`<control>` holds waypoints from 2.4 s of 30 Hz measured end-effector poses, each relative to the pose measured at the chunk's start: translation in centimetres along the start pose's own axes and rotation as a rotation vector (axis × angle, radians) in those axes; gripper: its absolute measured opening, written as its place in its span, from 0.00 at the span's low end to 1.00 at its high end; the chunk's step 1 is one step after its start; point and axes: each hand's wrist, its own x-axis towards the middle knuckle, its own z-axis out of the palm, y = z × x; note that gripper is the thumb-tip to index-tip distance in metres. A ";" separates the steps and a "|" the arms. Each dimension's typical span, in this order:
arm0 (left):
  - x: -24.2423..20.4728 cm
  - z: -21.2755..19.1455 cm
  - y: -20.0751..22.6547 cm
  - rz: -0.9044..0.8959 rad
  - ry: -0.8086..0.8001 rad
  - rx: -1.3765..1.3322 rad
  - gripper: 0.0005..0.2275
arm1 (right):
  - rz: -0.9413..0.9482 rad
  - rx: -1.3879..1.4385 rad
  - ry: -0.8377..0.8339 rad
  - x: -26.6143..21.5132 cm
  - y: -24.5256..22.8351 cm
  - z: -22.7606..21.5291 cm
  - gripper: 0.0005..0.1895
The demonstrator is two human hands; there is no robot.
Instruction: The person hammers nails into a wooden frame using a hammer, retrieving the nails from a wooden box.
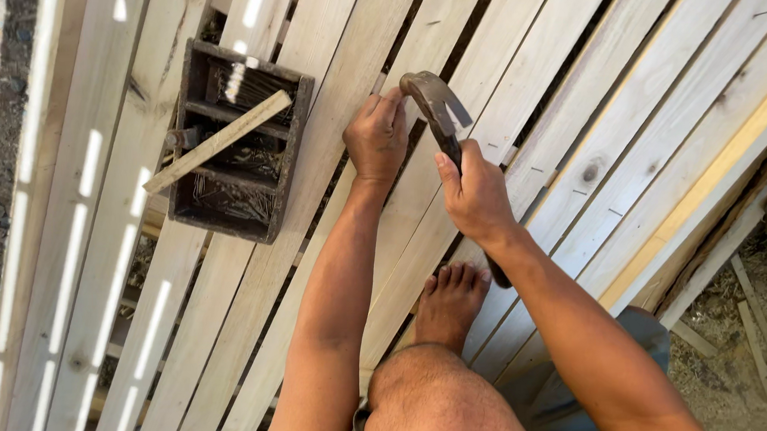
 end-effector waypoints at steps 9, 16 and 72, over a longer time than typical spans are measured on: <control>-5.3 -4.8 2.4 -0.968 -0.289 -0.869 0.16 | 0.197 0.515 0.092 -6.9 -1.5 -3.3 0.08; -12.0 -8.7 6.2 -0.998 -0.711 -1.353 0.48 | 0.209 0.591 -0.007 -9.9 -1.1 -3.9 0.12; 0.2 -6.1 -6.8 -0.323 0.176 -0.389 0.03 | 0.347 0.530 0.008 -8.7 -1.4 -1.7 0.05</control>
